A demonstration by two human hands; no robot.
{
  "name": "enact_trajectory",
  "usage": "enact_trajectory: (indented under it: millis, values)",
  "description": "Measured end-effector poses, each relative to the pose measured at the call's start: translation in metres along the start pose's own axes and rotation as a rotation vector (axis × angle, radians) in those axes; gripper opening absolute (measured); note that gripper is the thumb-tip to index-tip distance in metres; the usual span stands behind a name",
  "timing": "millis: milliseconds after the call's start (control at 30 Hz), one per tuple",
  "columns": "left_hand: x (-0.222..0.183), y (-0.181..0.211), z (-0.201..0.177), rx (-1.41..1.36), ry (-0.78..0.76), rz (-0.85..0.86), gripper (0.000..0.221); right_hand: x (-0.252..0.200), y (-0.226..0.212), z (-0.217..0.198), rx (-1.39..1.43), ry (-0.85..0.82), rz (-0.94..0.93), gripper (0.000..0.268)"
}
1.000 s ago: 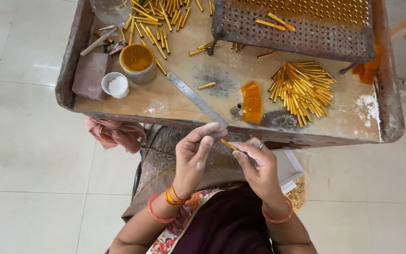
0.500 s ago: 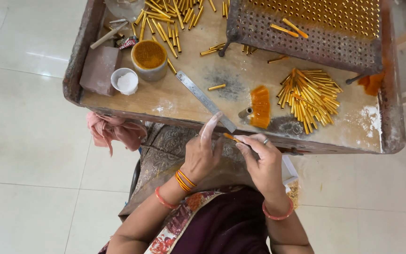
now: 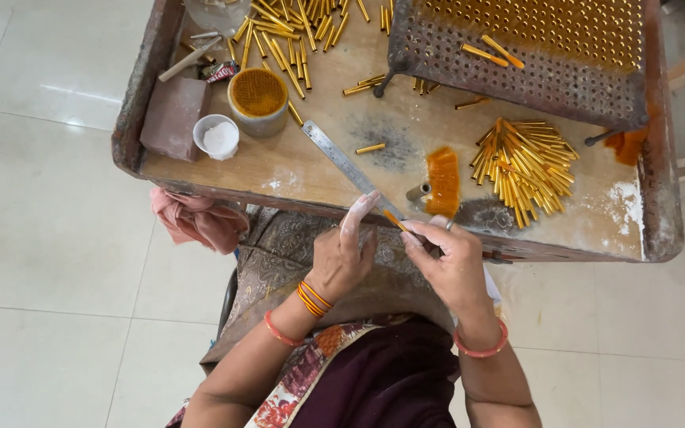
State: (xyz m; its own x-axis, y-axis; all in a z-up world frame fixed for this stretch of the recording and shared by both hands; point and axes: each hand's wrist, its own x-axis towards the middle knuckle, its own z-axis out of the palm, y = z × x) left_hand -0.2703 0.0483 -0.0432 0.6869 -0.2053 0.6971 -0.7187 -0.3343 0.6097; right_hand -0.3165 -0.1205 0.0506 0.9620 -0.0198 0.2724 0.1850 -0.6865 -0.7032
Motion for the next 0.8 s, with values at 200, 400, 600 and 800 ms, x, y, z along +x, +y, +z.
enact_trajectory:
  millis: [200, 400, 600, 800]
  values:
    - [0.000, 0.001, 0.001, -0.013, 0.022, 0.000, 0.070, 0.003, -0.001, -0.002, 0.008, -0.024, -0.011, 0.021]
    - [0.003, 0.004, -0.005, 0.021, -0.063, -0.014, 0.059, 0.002, 0.003, -0.001, 0.019, -0.020, -0.026, 0.020]
    - [-0.005, -0.002, 0.000, 0.054, -0.124, 0.007, 0.063, 0.002, 0.003, -0.001, 0.024, -0.016, -0.008, 0.020]
    - [-0.003, 0.010, 0.000, -0.046, -0.031, -0.065, 0.055, 0.000, 0.003, -0.007, -0.002, -0.021, -0.056, 0.021]
